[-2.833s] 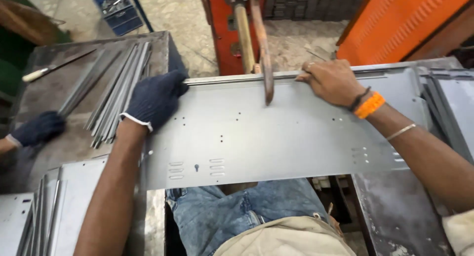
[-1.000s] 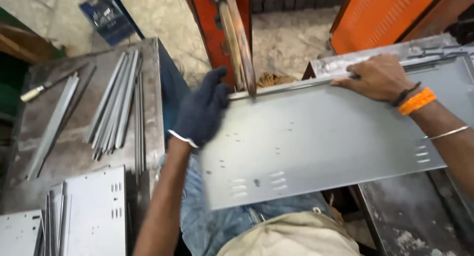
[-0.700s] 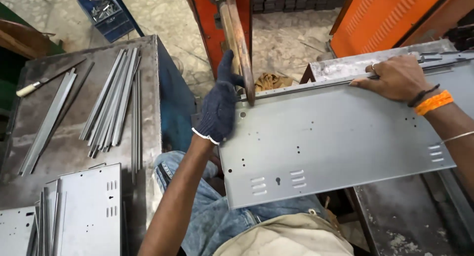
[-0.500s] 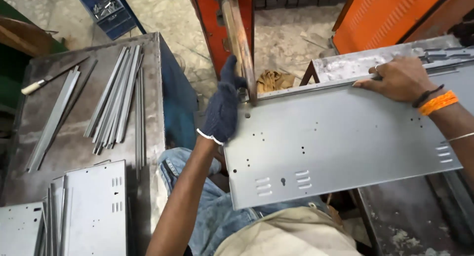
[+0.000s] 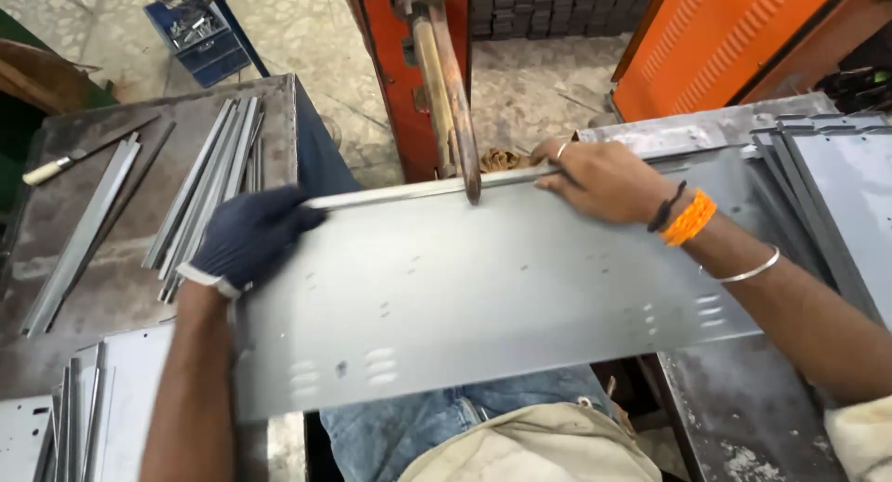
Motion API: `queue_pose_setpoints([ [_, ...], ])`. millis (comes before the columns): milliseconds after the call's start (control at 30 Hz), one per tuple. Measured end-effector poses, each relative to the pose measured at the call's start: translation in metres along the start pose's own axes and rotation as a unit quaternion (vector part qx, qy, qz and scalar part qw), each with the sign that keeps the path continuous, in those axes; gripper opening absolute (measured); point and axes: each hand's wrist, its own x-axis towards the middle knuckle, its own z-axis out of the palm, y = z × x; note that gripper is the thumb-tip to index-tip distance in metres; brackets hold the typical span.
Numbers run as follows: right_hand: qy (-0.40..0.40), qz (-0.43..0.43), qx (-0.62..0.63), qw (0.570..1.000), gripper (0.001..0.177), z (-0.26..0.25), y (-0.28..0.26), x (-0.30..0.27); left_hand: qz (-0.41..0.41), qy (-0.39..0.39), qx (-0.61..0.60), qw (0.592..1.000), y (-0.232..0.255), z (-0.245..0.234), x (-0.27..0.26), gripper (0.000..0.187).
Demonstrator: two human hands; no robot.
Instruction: Spot welding thin metal reinforcement strips onto rectangular metal panels at a manual workstation.
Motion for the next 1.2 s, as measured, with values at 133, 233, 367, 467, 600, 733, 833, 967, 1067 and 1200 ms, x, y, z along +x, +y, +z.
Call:
queue_pose_setpoints([
  [133,0.030,-0.032,-0.026,0.999,0.026,0.007,0.005,-0.004,-0.090,0.021,-0.007,0.996,-0.048,-0.016,-0.022,0.044],
  [233,0.030,-0.002,-0.048,0.998,0.021,0.012,0.004,-0.004,-0.116,-0.027,-0.023,0.993,-0.052,-0.020,-0.022,0.039],
  [367,0.045,0.001,-0.039,0.998,0.024,0.018,0.006,-0.010,0.116,0.116,0.133,0.977,-0.013,-0.003,-0.013,0.029],
  [467,0.043,0.012,-0.038,0.998,0.021,0.023,0.003,-0.010,0.250,0.191,0.087,0.945,0.045,0.029,0.005,0.035],
  [600,0.061,-0.019,0.002,0.998,0.020,0.035,-0.014,0.002,0.256,0.107,0.028,0.960,0.079,0.081,0.035,0.031],
  [733,0.089,-0.056,0.003,0.995,0.023,0.031,-0.030,0.013,0.216,0.057,0.096,0.970,0.080,0.081,0.043,0.019],
  [833,-0.011,0.030,0.001,0.999,0.023,0.034,-0.032,0.017,0.206,0.048,0.124,0.969,0.079,0.082,0.044,0.018],
  [967,0.017,0.012,-0.007,1.000,0.022,0.035,-0.032,0.018,0.223,0.072,0.088,0.968,0.080,0.076,0.042,0.019],
  [1067,0.037,-0.019,0.006,0.999,0.023,0.041,-0.031,0.021,0.213,0.064,0.095,0.970,0.076,0.076,0.043,0.017],
  [1200,0.035,-0.017,-0.005,0.999,0.026,0.046,-0.036,0.013,0.192,0.049,0.119,0.973,0.078,0.080,0.034,0.027],
])
